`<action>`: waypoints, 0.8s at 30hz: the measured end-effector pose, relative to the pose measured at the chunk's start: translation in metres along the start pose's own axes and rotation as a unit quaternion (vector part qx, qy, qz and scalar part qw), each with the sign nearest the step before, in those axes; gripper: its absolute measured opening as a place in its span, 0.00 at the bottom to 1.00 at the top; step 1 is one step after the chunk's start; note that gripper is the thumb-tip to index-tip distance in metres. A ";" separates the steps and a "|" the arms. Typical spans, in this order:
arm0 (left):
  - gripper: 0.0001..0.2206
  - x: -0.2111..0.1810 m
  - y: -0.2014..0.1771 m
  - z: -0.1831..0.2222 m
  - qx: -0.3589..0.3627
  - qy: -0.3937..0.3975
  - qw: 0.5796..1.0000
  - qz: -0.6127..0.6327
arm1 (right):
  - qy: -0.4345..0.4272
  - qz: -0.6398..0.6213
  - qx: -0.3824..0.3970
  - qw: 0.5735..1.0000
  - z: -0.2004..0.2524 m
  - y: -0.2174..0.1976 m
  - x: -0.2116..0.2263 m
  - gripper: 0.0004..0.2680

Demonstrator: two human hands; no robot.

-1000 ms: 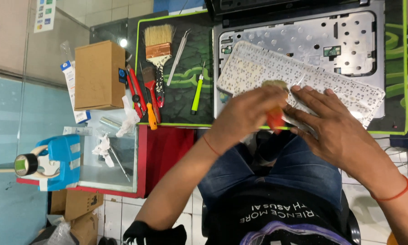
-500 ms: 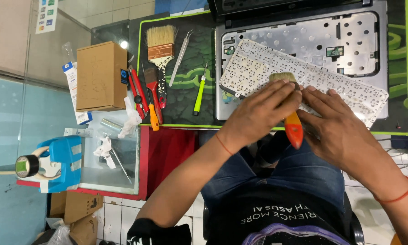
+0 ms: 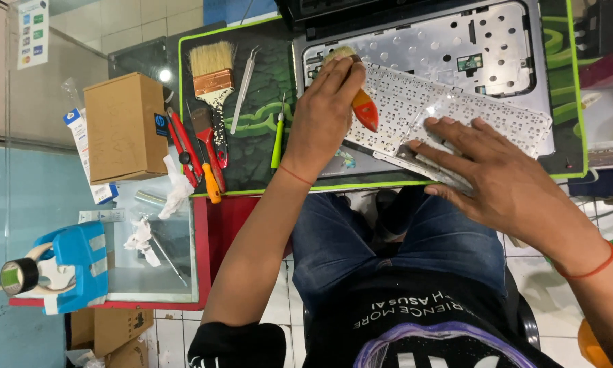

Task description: Cleaning a laptop keyboard and its internal housing using brushes, tweezers, and wipes.

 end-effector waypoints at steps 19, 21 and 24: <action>0.08 -0.116 0.008 -0.004 -0.057 -0.025 0.971 0.231 | 0.029 -0.022 -0.003 0.999 0.047 0.010 -0.026 0.30; 0.11 -0.124 0.028 -0.015 0.004 -0.073 0.957 0.279 | 0.036 -0.035 -0.006 0.999 0.046 0.011 -0.024 0.27; 0.13 -0.097 0.050 -0.040 -0.008 -0.089 0.957 0.277 | 0.043 -0.028 -0.014 0.999 0.052 0.010 -0.021 0.24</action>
Point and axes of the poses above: each hand's wrist, its own z-axis away from the middle knuckle, its own y-axis out of the palm, x = y × z, the point moved 2 cm from there along -z, towards the middle knuckle, and after that the axes turned 11 degrees about z, right-handed, at the moved point
